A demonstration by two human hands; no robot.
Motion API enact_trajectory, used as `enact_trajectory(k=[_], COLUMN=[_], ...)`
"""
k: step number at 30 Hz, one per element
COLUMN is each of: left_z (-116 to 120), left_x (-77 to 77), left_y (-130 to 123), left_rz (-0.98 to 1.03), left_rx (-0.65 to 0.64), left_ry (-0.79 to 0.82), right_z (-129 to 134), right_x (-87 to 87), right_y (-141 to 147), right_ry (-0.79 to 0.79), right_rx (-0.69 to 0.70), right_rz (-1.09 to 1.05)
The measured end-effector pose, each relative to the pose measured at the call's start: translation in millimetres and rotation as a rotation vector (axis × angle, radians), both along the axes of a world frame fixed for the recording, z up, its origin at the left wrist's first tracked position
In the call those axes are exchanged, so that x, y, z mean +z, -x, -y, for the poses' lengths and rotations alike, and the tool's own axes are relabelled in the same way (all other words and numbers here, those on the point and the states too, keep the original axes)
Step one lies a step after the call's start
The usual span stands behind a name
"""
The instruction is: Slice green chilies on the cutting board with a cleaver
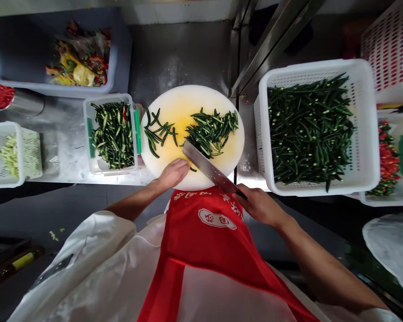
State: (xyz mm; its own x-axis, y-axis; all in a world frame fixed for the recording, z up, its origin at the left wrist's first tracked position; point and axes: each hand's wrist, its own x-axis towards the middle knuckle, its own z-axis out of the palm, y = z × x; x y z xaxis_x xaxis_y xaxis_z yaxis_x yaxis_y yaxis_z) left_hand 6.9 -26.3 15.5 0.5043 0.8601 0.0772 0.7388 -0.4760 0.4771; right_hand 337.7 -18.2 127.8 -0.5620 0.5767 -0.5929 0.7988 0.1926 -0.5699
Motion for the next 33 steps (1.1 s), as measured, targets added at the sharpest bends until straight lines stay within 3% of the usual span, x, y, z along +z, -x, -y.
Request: enact_trajectory(k=[5, 9, 12, 15, 20, 22, 24, 27, 30, 33], left_z=[10, 10, 9, 9, 8, -2, -19, -55, -88, -101], left_x=[-10.9, -16.2, -16.6, -16.4, -13.2, -7.8, 0.0, 13.0, 23.5, 31.0], left_y=[-10, -11, -13, -16, -10, -1, 10, 22, 22, 20], left_rz=[0.049, 0.085, 0.114, 0.129, 0.132, 0.138, 0.093, -0.097, -0.288, -0.323], left_rx=[0.045, 0.054, 0.071, 0.079, 0.066, 0.17, 0.369, 0.634, 0.727, 0.743], left_ry=[-0.044, -0.073, -0.063, -0.066, -0.053, -0.051, -0.051, 0.065, 0.241, 0.316], right_z=[-4, -10, -12, -11, -12, -12, -10, -6, -2, -1], right_x=[17.1, 18.8, 7.4, -14.9, -41.1, -37.7, -28.3, -12.7, -6.3, -10.5], right_y=[-3, -7, -1, 15, 25, 15, 0, -21, -28, -23], right_ry=[0.044, 0.063, 0.024, -0.019, -0.049, -0.058, -0.059, -0.043, -0.068, -0.086], right_rx=[0.052, 0.085, 0.131, 0.156, 0.072, 0.007, -0.029, 0.045, 0.187, 0.224], right_rz=[0.002, 0.06, 0.109, 0.12, 0.047, 0.002, -0.029, -0.052, -0.039, -0.007])
